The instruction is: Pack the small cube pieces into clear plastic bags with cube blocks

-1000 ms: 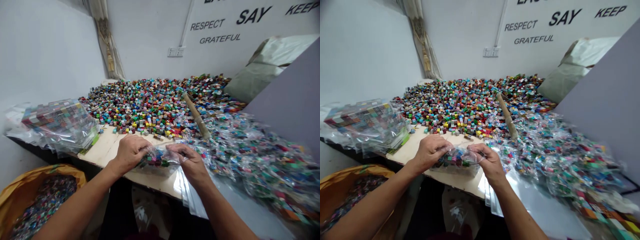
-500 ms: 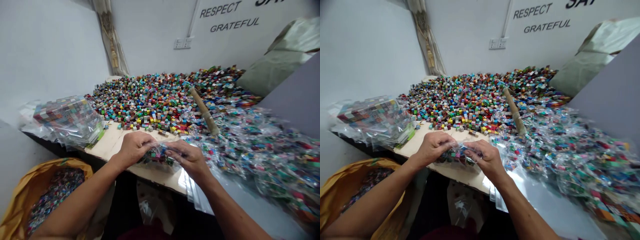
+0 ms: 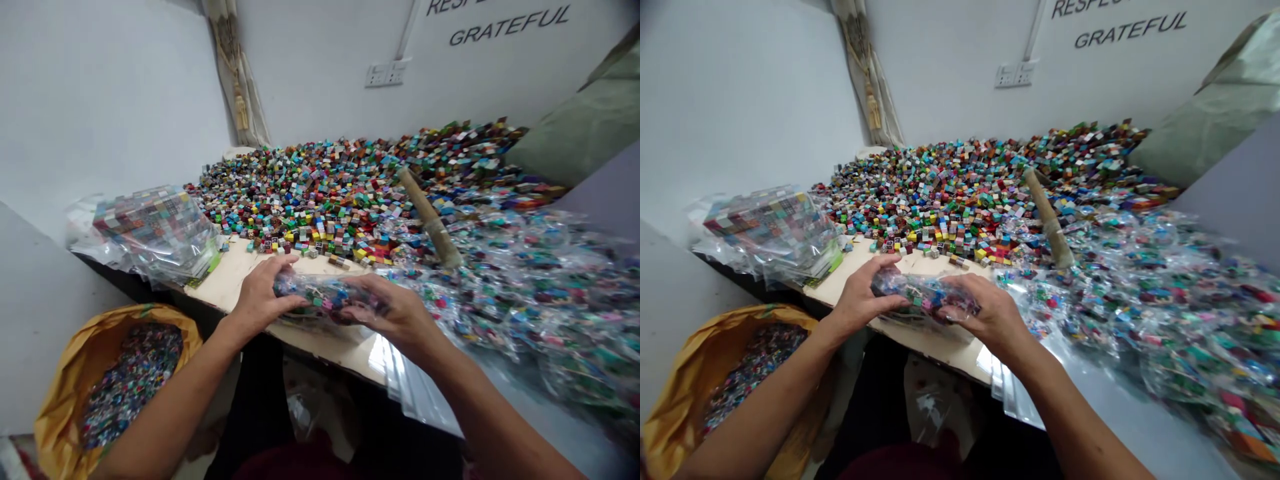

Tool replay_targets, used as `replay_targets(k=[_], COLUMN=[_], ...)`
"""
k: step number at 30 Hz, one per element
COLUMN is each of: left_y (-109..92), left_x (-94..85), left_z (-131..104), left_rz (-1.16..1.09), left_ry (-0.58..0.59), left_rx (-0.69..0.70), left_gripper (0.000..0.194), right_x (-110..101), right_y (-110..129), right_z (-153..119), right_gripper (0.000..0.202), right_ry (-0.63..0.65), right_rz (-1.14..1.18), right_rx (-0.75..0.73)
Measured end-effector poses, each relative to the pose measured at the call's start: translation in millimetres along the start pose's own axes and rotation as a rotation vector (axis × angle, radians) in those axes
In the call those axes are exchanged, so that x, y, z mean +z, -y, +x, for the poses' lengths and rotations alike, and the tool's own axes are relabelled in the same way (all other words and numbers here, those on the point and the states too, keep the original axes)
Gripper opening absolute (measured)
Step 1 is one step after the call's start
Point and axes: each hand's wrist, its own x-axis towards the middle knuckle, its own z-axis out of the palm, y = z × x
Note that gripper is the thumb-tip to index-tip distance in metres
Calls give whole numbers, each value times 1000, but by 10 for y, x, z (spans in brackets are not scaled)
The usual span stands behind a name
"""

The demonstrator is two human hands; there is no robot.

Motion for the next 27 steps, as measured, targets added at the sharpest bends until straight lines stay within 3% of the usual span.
replay_targets(k=[3, 6, 9, 11, 14, 19, 24, 27], left_y=[-55, -85, -43, 15, 90, 98, 77, 27], left_x=[-68, -192, -281, -290, -234, -62, 67, 10], left_z=[36, 90, 143, 155, 129, 70, 67, 76], left_rz=[49, 45, 1, -70, -232, -422, -355, -250], left_ry=[26, 139, 259, 283, 229, 43, -106, -98], left_rx=[-5, -53, -57, -26, -16, -8, 3, 25], left_gripper=[61, 62, 66, 58, 40, 24, 24, 29], right_x=[8, -7, -52, -73, -51, 75, 150, 174], right_y=[14, 23, 28, 24, 5, -15, 12, 20], right_z=[-5, 11, 34, 41, 27, -1, 11, 9], right_gripper=[33, 34, 39, 43, 36, 19, 17, 20], right_ry=[-13, -11, 46, 88, 53, -162, -244, -288], right_rz=[-53, -65, -34, -16, 9, 13, -34, -65], right_rx=[-11, -33, -35, -42, -64, -91, -122, -145])
